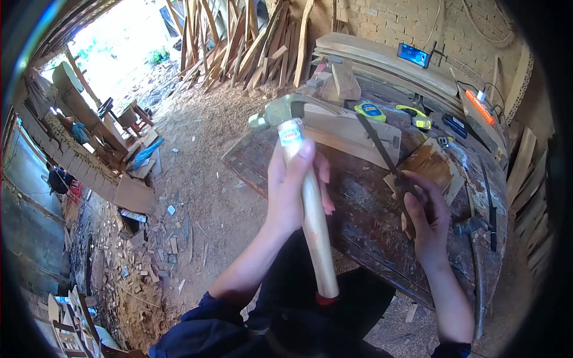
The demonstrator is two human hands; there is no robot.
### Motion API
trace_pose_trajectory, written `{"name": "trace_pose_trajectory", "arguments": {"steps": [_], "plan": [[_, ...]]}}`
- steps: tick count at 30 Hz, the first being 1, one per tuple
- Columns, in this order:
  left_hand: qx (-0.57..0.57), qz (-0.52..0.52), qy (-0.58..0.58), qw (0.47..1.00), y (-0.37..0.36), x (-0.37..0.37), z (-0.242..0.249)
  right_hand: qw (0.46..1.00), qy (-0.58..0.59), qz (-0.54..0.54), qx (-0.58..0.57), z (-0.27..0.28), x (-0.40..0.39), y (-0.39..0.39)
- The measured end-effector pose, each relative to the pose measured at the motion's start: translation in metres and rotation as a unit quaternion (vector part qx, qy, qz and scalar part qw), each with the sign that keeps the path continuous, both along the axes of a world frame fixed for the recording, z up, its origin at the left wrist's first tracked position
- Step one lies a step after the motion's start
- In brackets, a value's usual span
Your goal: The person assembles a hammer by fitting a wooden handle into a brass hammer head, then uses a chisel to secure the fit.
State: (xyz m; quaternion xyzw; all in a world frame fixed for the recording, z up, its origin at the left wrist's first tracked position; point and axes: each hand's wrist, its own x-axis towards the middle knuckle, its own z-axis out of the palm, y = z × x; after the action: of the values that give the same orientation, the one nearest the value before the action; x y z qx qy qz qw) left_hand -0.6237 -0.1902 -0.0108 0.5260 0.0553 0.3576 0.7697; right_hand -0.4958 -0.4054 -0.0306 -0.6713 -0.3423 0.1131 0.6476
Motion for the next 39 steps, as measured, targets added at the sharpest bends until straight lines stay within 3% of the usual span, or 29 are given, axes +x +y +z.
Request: {"name": "trace_pose_trajectory", "arguments": {"steps": [4, 11, 17, 24, 32, 39], "plan": [[0.009, 0.051, -0.03, 0.998, 0.005, 0.004, -0.006, 0.998, -0.061, 0.025, -0.016, 0.0, -0.007, -0.002], [-0.001, 0.083, -0.077, 0.994, 0.003, -0.011, -0.027, 0.936, -0.337, 0.093, -0.048, 0.031, -0.037, 0.012], [-0.076, 0.078, -0.157, 0.982, -0.006, -0.024, -0.017, 0.919, -0.379, 0.103, -0.048, 0.04, -0.05, 0.033], [-0.061, 0.118, -0.145, 0.98, -0.006, -0.026, -0.013, 0.92, -0.372, 0.12, -0.037, 0.034, -0.052, 0.041], [-0.081, 0.075, -0.154, 0.982, -0.012, -0.019, -0.017, 0.912, -0.393, 0.112, -0.034, 0.026, -0.05, 0.039], [-0.028, 0.196, -0.115, 0.973, -0.028, 0.001, -0.016, 0.918, -0.377, 0.111, -0.061, 0.02, -0.052, 0.036]]}}
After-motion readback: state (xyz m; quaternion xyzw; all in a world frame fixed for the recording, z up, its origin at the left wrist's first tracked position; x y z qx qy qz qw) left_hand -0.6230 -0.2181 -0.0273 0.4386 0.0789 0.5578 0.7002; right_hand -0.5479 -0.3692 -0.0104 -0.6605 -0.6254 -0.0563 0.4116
